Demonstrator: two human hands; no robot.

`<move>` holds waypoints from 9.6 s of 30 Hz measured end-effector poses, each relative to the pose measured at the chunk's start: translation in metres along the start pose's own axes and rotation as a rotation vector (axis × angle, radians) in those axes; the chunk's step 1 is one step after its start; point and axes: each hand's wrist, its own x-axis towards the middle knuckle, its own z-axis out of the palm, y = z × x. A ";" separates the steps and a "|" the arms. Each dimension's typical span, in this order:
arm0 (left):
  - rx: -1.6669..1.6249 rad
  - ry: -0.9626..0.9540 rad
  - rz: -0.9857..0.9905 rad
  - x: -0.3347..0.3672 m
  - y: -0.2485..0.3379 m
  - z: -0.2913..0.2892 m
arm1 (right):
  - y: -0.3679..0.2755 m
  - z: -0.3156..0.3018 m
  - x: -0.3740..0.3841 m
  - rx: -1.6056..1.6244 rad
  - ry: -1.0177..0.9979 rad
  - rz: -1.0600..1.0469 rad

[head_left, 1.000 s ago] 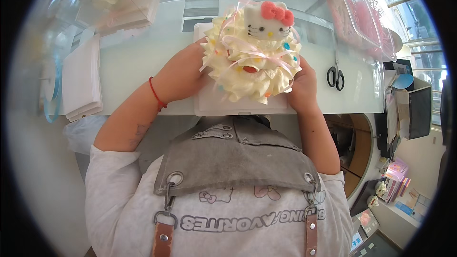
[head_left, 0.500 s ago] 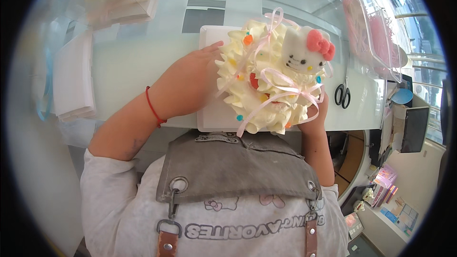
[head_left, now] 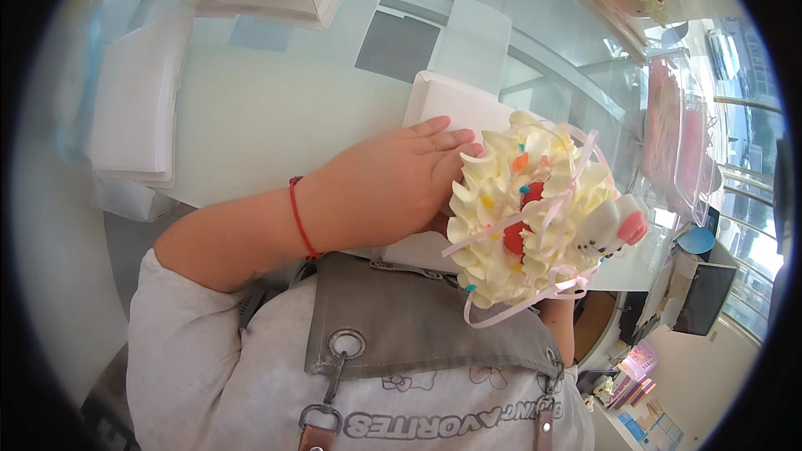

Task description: The person places small decorated cakes into clear plastic bags, ties each bag with a pink ribbon, and arranges them on a countertop. They also handle pink paper napkins and a wooden spoon during the process.

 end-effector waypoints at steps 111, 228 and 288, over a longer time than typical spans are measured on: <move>0.403 0.638 -0.481 0.018 0.150 0.117 | 0.100 -0.229 -0.151 -0.078 0.710 -0.399; -1.069 0.661 -0.522 0.140 0.233 0.194 | 0.092 -0.262 -0.072 -0.515 0.105 -0.660; -0.806 0.333 -0.653 0.197 0.300 0.203 | -0.016 -0.280 -0.080 -0.252 0.332 -1.084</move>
